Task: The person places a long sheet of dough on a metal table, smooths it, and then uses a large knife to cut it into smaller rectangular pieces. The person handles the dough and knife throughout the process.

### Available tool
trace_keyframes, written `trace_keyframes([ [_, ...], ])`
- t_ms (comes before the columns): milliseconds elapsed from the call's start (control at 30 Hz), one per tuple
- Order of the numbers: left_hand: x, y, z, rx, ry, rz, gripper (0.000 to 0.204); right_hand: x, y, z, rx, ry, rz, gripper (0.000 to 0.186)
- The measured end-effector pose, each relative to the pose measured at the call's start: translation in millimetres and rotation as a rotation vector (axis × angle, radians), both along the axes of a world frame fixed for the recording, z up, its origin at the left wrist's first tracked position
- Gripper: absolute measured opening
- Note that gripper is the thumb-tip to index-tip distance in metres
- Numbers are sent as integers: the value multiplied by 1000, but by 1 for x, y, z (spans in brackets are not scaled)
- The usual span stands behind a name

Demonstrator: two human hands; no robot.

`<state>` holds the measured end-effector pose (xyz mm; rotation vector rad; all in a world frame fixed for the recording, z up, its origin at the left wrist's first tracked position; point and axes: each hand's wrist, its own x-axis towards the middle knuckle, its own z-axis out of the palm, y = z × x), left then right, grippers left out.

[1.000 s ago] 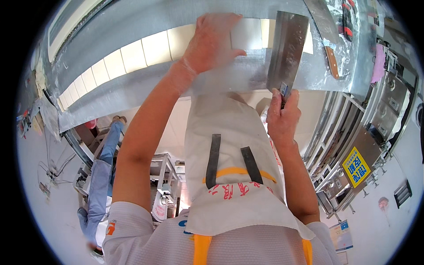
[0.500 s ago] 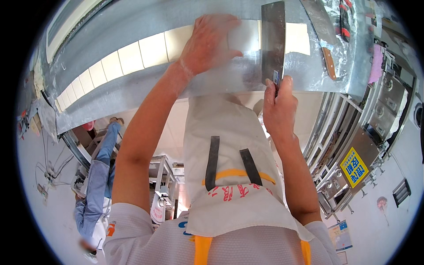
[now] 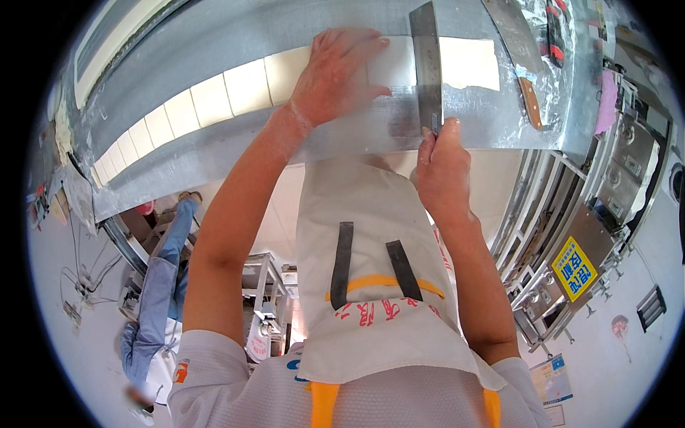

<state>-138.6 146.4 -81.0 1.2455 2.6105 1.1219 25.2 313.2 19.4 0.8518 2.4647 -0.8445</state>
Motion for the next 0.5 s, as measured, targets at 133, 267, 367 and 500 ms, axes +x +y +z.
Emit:
trace_keyframes([
  [133,-2,2,5,4,-34,-7,73,-3,-2,-8,-12,-88,-2,25],
  [267,-1,2,10,-16,-17,0,70,1,1,-15,-13,-36,28,27],
  [367,-6,4,22,-46,52,-24,60,16,-2,-26,44,128,47,24],
  [500,-35,9,18,-9,-70,237,37,27,-2,-15,-24,314,-131,21],
])
